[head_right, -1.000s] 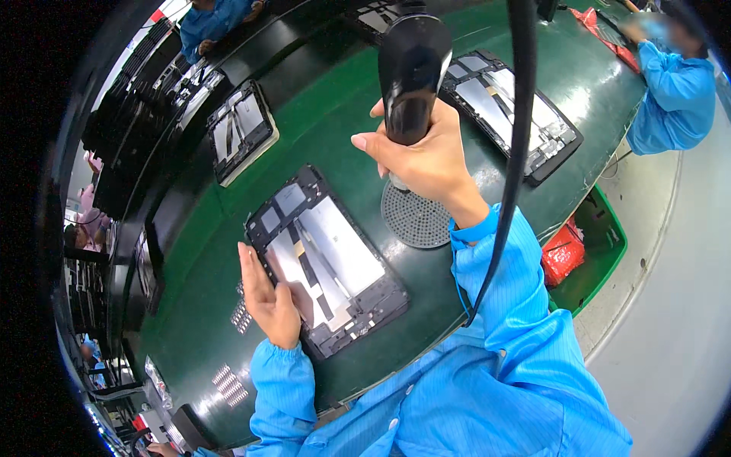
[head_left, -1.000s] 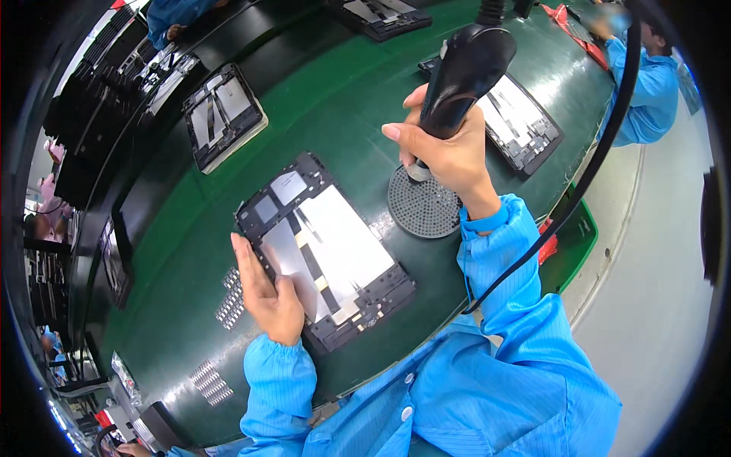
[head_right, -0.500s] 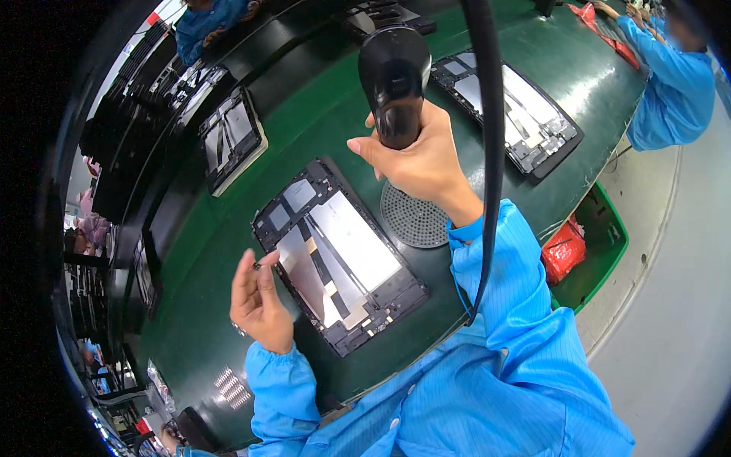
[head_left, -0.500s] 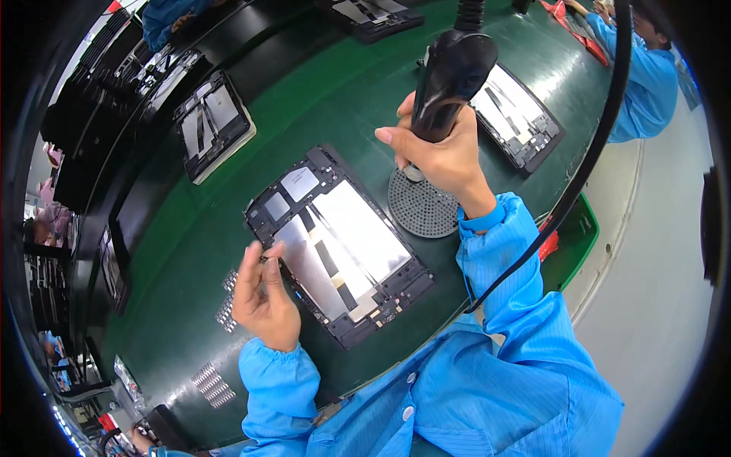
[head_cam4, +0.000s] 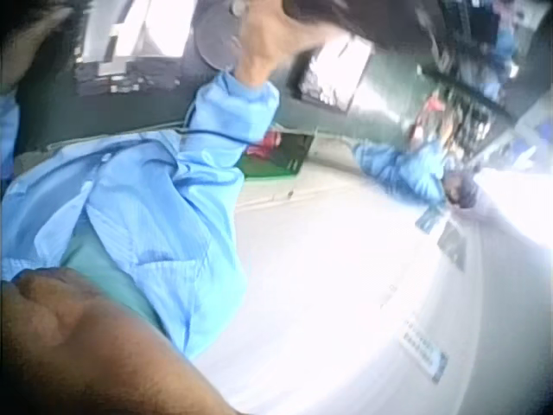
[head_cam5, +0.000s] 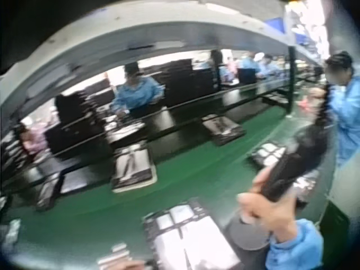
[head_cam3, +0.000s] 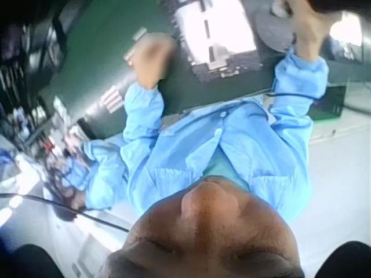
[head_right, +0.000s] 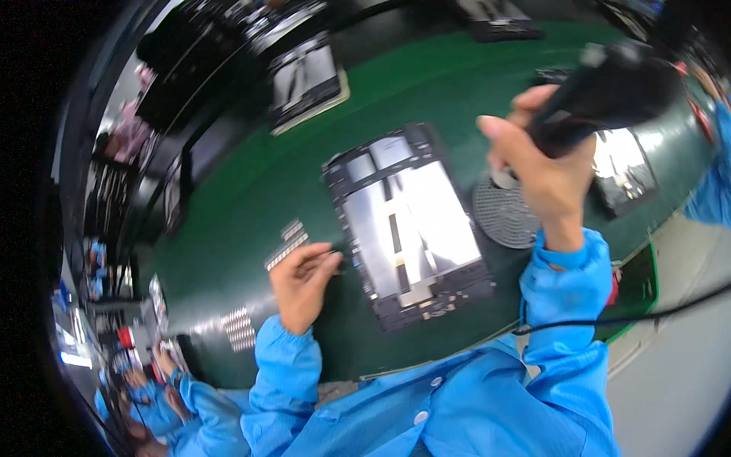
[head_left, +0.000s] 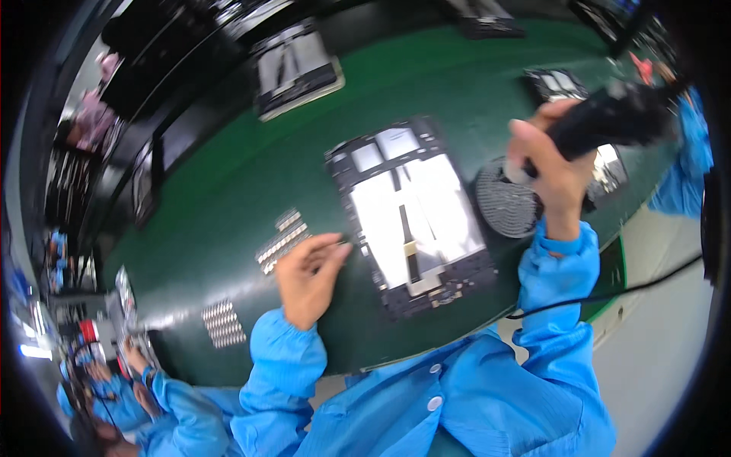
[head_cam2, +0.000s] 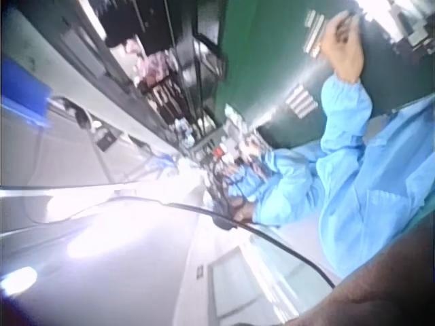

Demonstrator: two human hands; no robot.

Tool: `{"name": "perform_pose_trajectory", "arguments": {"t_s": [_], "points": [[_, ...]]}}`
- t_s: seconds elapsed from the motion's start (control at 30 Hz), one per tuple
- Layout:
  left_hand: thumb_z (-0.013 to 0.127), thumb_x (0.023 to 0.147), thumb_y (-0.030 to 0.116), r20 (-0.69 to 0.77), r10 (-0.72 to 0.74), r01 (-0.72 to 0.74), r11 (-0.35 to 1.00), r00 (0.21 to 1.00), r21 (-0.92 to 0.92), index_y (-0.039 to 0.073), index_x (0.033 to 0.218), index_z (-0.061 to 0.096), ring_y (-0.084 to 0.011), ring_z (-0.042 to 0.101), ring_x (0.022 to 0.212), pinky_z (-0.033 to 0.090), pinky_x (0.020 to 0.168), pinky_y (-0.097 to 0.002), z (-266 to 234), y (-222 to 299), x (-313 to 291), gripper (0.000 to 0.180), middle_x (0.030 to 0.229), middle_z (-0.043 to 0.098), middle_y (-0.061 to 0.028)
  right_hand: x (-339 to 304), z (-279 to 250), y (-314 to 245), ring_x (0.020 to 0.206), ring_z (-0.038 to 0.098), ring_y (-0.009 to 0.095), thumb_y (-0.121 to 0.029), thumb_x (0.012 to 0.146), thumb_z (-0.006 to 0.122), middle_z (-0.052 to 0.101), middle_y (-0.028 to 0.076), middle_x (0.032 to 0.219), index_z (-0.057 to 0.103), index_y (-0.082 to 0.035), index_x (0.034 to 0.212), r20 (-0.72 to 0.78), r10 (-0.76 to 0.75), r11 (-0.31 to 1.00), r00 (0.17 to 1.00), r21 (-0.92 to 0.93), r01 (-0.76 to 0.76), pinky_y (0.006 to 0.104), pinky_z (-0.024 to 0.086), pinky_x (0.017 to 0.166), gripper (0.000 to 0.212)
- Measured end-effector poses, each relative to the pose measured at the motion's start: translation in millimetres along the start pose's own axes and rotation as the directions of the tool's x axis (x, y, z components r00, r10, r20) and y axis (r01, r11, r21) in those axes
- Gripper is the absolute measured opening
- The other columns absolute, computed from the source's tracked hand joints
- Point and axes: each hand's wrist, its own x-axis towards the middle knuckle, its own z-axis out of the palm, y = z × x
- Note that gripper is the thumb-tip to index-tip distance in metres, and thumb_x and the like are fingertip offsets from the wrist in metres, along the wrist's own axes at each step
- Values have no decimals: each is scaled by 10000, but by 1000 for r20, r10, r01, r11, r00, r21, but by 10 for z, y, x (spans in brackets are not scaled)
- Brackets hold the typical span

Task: Installing screws into electronic device frames using a power screwdriver on an assembly line.

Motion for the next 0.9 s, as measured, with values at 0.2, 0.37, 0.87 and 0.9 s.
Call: {"name": "perform_pose_trajectory", "arguments": {"t_s": [0.2, 0.37, 0.87, 0.9], "points": [[674, 835, 36, 52, -164, 170, 978, 985, -125, -60, 929, 647, -70, 590, 650, 471, 570, -192, 23, 152, 108, 136, 797, 669, -59, -284, 800, -238, 536, 562, 87, 68, 714, 731, 587, 33, 642, 517, -12, 975, 278, 44, 952, 959, 279, -125, 224, 439, 478, 347], [673, 842, 80, 65, -63, 66, 997, 996, -48, -42, 912, 658, -28, 532, 600, 434, 539, -181, -24, 37, 341, 141, 726, 636, -10, -344, 1289, -100, 512, 570, 102, 104, 744, 683, 594, 56, 641, 472, -9, 962, 444, 11, 987, 896, 140, -82, 221, 441, 466, 323], [695, 806, 45, 124, -10, 15, 999, 992, -44, -47, 880, 657, -22, 492, 564, 396, 489, -192, -27, -22, 516, 125, 676, 616, -13, -295, 1431, -8, 513, 573, 95, 95, 744, 698, 599, 52, 630, 503, 10, 955, 469, 18, 991, 883, 109, -78, 220, 446, 462, 300], [698, 802, 47, 99, 28, -22, 998, 995, -60, -47, 877, 656, -27, 504, 567, 408, 496, -195, -11, -36, 526, 128, 678, 622, -19, -283, 1453, -12, 515, 573, 94, 96, 746, 694, 597, 51, 629, 502, 10, 958, 467, -1, 982, 884, 168, -88, 221, 447, 462, 299]]}}
